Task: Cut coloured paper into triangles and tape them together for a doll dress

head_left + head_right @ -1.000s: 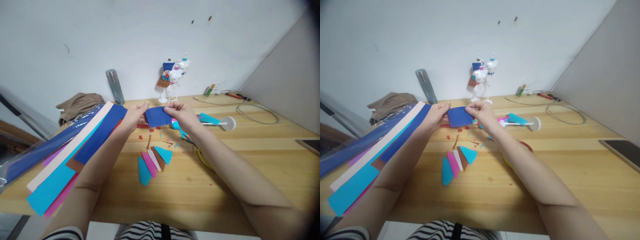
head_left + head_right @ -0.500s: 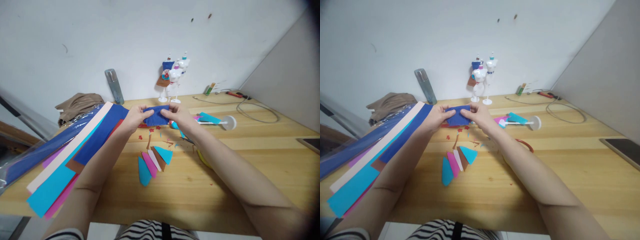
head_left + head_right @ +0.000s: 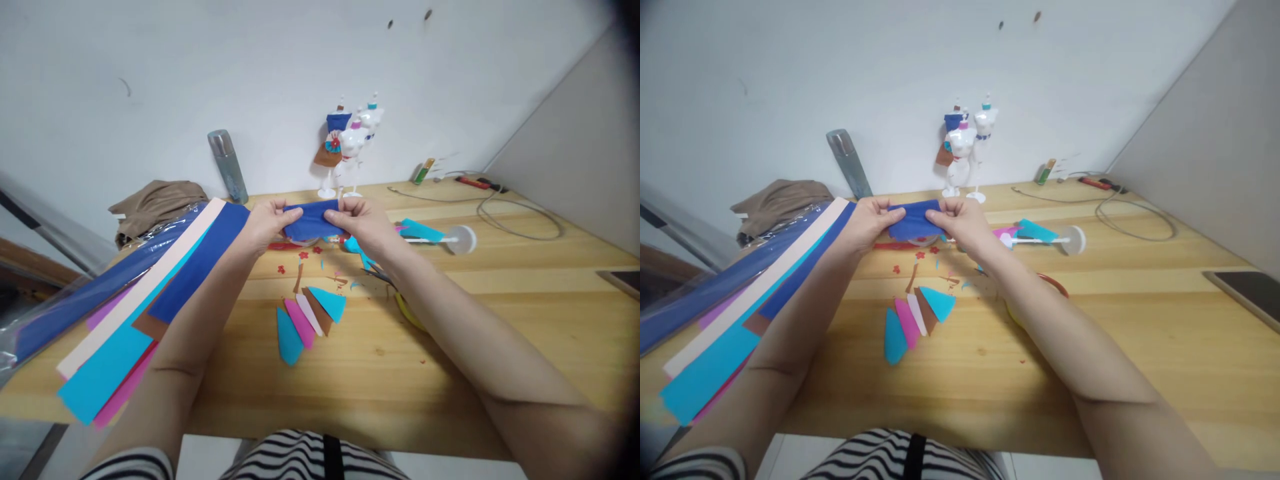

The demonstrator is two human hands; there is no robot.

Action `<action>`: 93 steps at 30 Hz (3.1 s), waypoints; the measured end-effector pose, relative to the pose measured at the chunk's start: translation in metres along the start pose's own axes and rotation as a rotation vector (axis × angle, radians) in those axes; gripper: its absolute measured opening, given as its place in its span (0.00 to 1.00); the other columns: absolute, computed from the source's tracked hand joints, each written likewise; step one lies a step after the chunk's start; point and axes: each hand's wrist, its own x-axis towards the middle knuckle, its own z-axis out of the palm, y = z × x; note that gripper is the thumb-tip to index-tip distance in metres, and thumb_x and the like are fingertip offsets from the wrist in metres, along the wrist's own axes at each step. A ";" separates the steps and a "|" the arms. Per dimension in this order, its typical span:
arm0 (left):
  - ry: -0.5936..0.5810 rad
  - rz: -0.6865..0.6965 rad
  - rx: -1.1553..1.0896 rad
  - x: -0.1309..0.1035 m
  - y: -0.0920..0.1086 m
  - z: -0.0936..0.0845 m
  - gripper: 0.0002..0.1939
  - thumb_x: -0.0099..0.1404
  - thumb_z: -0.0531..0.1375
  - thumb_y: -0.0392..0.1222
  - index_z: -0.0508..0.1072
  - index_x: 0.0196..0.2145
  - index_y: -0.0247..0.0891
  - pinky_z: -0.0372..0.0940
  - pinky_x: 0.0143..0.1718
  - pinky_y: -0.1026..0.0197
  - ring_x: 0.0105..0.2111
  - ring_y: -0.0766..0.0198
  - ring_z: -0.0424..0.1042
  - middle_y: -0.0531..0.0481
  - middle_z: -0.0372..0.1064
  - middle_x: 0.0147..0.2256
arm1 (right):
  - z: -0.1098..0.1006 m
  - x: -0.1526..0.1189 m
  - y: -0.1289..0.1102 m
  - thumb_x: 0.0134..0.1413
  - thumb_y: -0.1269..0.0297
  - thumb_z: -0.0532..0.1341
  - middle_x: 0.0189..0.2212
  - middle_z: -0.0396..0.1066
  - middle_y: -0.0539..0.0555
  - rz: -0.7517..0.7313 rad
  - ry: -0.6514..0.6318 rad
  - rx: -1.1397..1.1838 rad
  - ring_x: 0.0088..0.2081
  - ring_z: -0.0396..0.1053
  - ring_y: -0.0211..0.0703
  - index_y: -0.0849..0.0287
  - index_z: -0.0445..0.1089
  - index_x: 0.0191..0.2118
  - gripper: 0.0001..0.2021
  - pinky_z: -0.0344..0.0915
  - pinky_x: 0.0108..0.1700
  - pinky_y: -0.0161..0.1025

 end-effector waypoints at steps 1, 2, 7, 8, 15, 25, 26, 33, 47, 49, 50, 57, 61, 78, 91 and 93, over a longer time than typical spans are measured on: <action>-0.003 -0.009 0.004 -0.001 0.001 0.000 0.10 0.58 0.75 0.37 0.78 0.31 0.33 0.68 0.28 0.65 0.23 0.67 0.73 0.51 0.77 0.24 | -0.001 0.001 0.000 0.48 0.44 0.76 0.17 0.63 0.48 -0.005 0.006 -0.002 0.19 0.56 0.36 0.52 0.68 0.22 0.23 0.53 0.22 0.40; -0.011 -0.023 0.011 -0.001 0.003 0.000 0.09 0.59 0.74 0.36 0.78 0.31 0.33 0.67 0.28 0.64 0.23 0.67 0.72 0.52 0.77 0.23 | -0.001 0.001 0.001 0.47 0.43 0.76 0.17 0.63 0.48 -0.007 0.012 0.002 0.19 0.56 0.37 0.52 0.69 0.22 0.23 0.53 0.22 0.40; -0.021 -0.042 0.144 -0.002 0.007 -0.003 0.09 0.64 0.71 0.35 0.76 0.28 0.35 0.58 0.25 0.65 0.20 0.70 0.65 0.55 0.72 0.19 | -0.001 0.003 0.001 0.43 0.45 0.78 0.20 0.70 0.49 0.004 0.035 0.041 0.22 0.63 0.40 0.51 0.73 0.24 0.19 0.59 0.24 0.40; -0.020 -0.028 0.179 -0.002 0.007 -0.004 0.10 0.64 0.71 0.37 0.76 0.27 0.35 0.56 0.25 0.64 0.19 0.71 0.62 0.56 0.70 0.18 | -0.001 0.003 0.000 0.43 0.46 0.78 0.21 0.71 0.49 -0.002 0.038 0.047 0.23 0.65 0.41 0.51 0.73 0.24 0.19 0.61 0.24 0.40; 0.018 -0.019 0.227 -0.003 0.010 -0.003 0.09 0.65 0.69 0.36 0.78 0.27 0.35 0.53 0.23 0.65 0.17 0.72 0.57 0.59 0.57 0.12 | -0.003 0.002 -0.007 0.45 0.50 0.78 0.17 0.65 0.48 -0.024 0.033 0.040 0.22 0.64 0.40 0.52 0.72 0.21 0.19 0.63 0.26 0.41; -0.004 0.041 -0.044 -0.004 0.013 0.000 0.09 0.54 0.62 0.26 0.80 0.33 0.31 0.72 0.32 0.66 0.25 0.67 0.78 0.47 0.81 0.28 | -0.002 -0.006 -0.012 0.54 0.47 0.71 0.16 0.54 0.45 -0.146 0.103 0.040 0.22 0.53 0.38 0.53 0.79 0.30 0.14 0.51 0.28 0.42; -0.024 0.075 -0.045 -0.004 0.011 -0.002 0.10 0.53 0.62 0.27 0.81 0.33 0.32 0.73 0.33 0.65 0.25 0.67 0.77 0.48 0.81 0.28 | -0.003 -0.006 -0.012 0.56 0.45 0.69 0.17 0.56 0.46 -0.150 0.142 0.082 0.22 0.54 0.39 0.54 0.79 0.31 0.16 0.54 0.29 0.42; -0.153 0.195 0.031 -0.001 0.004 -0.009 0.10 0.60 0.66 0.44 0.83 0.32 0.35 0.73 0.34 0.62 0.27 0.64 0.77 0.47 0.79 0.27 | 0.007 -0.006 -0.013 0.41 0.37 0.76 0.32 0.79 0.54 0.179 -0.093 0.318 0.33 0.73 0.46 0.54 0.77 0.34 0.25 0.69 0.36 0.42; -0.124 -0.065 -0.118 0.003 -0.010 -0.001 0.22 0.50 0.80 0.49 0.81 0.33 0.30 0.75 0.31 0.62 0.25 0.64 0.77 0.46 0.80 0.27 | 0.014 -0.006 -0.009 0.45 0.56 0.75 0.23 0.72 0.47 0.023 0.037 0.091 0.24 0.66 0.38 0.54 0.72 0.29 0.13 0.66 0.29 0.40; -0.046 -0.014 -0.069 0.002 -0.010 0.000 0.18 0.51 0.79 0.47 0.80 0.30 0.31 0.71 0.27 0.65 0.21 0.67 0.74 0.49 0.77 0.24 | 0.012 -0.007 -0.012 0.49 0.55 0.74 0.22 0.71 0.47 0.047 0.032 0.082 0.22 0.63 0.37 0.55 0.74 0.31 0.12 0.61 0.25 0.38; -0.016 0.011 -0.043 0.001 -0.009 0.001 0.17 0.52 0.79 0.46 0.80 0.29 0.31 0.70 0.25 0.66 0.20 0.68 0.73 0.50 0.76 0.22 | 0.012 -0.008 -0.013 0.50 0.54 0.73 0.22 0.70 0.47 0.058 0.023 0.075 0.21 0.62 0.36 0.55 0.74 0.32 0.12 0.60 0.24 0.37; -0.011 0.041 -0.047 -0.002 0.000 0.002 0.21 0.59 0.74 0.54 0.75 0.25 0.33 0.66 0.22 0.67 0.18 0.69 0.70 0.51 0.73 0.21 | 0.009 -0.007 -0.016 0.48 0.55 0.74 0.15 0.62 0.45 0.108 -0.115 -0.025 0.19 0.56 0.33 0.55 0.66 0.23 0.18 0.50 0.22 0.35; 0.010 0.049 -0.004 0.000 0.002 -0.002 0.24 0.59 0.75 0.53 0.70 0.22 0.35 0.65 0.21 0.69 0.17 0.71 0.67 0.52 0.70 0.19 | 0.008 -0.007 -0.015 0.46 0.54 0.74 0.17 0.62 0.45 0.082 -0.110 -0.050 0.20 0.55 0.33 0.55 0.68 0.25 0.16 0.49 0.23 0.36; 0.023 0.046 -0.010 0.002 -0.005 0.001 0.18 0.59 0.76 0.49 0.78 0.29 0.32 0.67 0.22 0.67 0.18 0.69 0.71 0.50 0.75 0.22 | 0.008 -0.008 -0.016 0.39 0.55 0.79 0.24 0.75 0.50 0.065 -0.107 0.109 0.29 0.72 0.44 0.54 0.76 0.28 0.15 0.69 0.34 0.43; 0.021 0.090 0.022 0.003 -0.004 -0.001 0.14 0.54 0.76 0.44 0.76 0.25 0.35 0.59 0.21 0.68 0.18 0.72 0.65 0.54 0.69 0.17 | 0.005 -0.009 -0.018 0.42 0.52 0.77 0.23 0.72 0.48 0.009 -0.059 0.073 0.25 0.65 0.39 0.53 0.76 0.28 0.14 0.62 0.28 0.39; -0.027 0.091 0.103 0.000 -0.001 0.001 0.14 0.55 0.76 0.44 0.77 0.26 0.35 0.60 0.22 0.67 0.18 0.72 0.64 0.55 0.68 0.17 | 0.006 -0.009 -0.017 0.44 0.50 0.77 0.27 0.76 0.49 -0.007 -0.058 0.084 0.28 0.69 0.41 0.53 0.77 0.30 0.15 0.66 0.31 0.40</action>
